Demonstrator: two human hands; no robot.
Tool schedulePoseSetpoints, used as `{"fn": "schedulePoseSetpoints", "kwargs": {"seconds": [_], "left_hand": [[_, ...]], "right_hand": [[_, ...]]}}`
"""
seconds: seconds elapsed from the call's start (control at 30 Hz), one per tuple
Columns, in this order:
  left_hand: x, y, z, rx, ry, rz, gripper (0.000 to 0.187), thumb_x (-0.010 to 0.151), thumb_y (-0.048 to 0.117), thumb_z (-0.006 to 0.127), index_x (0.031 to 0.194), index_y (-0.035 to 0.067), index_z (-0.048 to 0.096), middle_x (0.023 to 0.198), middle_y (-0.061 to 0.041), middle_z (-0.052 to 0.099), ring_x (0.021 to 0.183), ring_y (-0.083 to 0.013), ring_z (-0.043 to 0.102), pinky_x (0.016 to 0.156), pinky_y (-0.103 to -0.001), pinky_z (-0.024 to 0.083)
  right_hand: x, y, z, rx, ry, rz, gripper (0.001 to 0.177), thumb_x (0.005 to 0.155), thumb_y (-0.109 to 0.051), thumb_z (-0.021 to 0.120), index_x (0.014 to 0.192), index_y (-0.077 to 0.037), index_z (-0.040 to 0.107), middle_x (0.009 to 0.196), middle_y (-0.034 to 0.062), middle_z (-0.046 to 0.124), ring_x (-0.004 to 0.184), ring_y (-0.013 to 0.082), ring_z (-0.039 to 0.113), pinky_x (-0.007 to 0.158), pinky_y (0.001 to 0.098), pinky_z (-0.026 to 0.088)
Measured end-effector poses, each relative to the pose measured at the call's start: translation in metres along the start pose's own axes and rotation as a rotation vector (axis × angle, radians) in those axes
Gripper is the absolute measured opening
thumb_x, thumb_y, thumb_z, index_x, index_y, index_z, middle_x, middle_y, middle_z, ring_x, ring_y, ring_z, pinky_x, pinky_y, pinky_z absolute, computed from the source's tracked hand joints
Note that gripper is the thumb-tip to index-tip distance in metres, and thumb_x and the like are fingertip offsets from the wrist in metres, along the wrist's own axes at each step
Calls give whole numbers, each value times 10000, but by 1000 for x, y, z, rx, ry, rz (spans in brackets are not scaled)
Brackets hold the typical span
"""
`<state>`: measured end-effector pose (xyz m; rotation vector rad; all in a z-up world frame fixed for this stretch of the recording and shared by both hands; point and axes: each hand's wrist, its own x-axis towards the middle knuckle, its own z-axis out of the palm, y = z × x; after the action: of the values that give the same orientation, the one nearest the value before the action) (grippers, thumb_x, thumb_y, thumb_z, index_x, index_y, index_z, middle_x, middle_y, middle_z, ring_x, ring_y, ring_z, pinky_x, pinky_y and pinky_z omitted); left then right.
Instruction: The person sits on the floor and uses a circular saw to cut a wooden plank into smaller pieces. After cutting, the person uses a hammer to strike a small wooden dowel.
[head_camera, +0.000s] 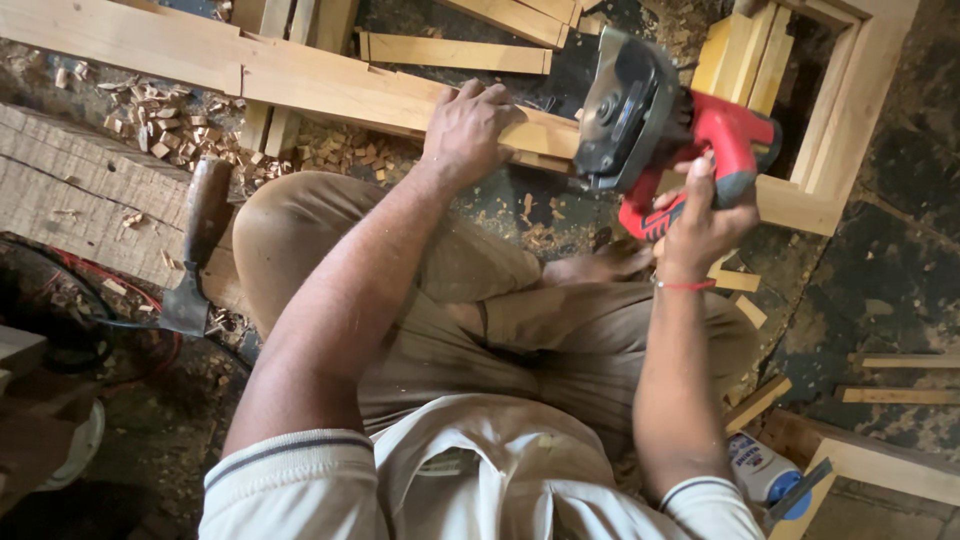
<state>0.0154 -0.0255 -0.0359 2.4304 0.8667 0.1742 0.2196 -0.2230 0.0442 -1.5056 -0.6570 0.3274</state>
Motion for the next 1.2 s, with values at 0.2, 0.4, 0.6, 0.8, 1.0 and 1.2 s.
{"fn": "schedulePoseSetpoints", "kwargs": {"seconds": [0.2,0.4,0.6,0.8,1.0,1.2], "left_hand": [[-2,2,-5,29,79,68,546,724,378,883,1235,260,732,1317,27,611,1285,-229,488,1030,-442,389],[-3,0,3,62,2,66,680,784,394,877,1396,234,627,1376,-24,594,1344,-260,479,1102,-481,398],[-6,-42,3,222,-122,-102,946,649,321,933,1490,237,509,1498,-134,463,1385,-337,408,1128,-604,292],[-14,-112,0,343,-23,-27,537,975,99,676,1485,218,554,1445,-102,565,1370,-324,511,1000,-579,458],[-23,-70,-34,400,-120,-67,481,897,244,808,1337,167,628,1279,-119,612,1219,-325,573,969,-547,468],[-27,-3,-95,440,9,-120,514,848,367,920,1220,102,685,1128,-144,650,1075,-330,628,935,-512,480]], "right_hand": [[59,13,12,132,60,56,310,1034,-188,738,1232,32,645,922,134,696,552,170,589,462,322,492],[60,-5,-89,308,126,148,398,1084,-322,682,1311,5,666,1044,121,710,733,183,652,572,309,504],[18,2,-254,751,189,225,367,1084,-437,668,1135,-76,624,932,38,650,707,151,589,617,305,508],[24,53,-413,1068,679,274,341,959,-400,589,871,-71,592,756,81,599,640,220,554,585,374,498],[23,120,-504,1401,838,392,343,874,-398,548,814,-61,528,654,67,496,588,231,519,593,389,480],[39,155,-552,1510,888,470,195,825,-260,622,757,-112,515,663,45,536,606,229,545,561,390,498]]}}
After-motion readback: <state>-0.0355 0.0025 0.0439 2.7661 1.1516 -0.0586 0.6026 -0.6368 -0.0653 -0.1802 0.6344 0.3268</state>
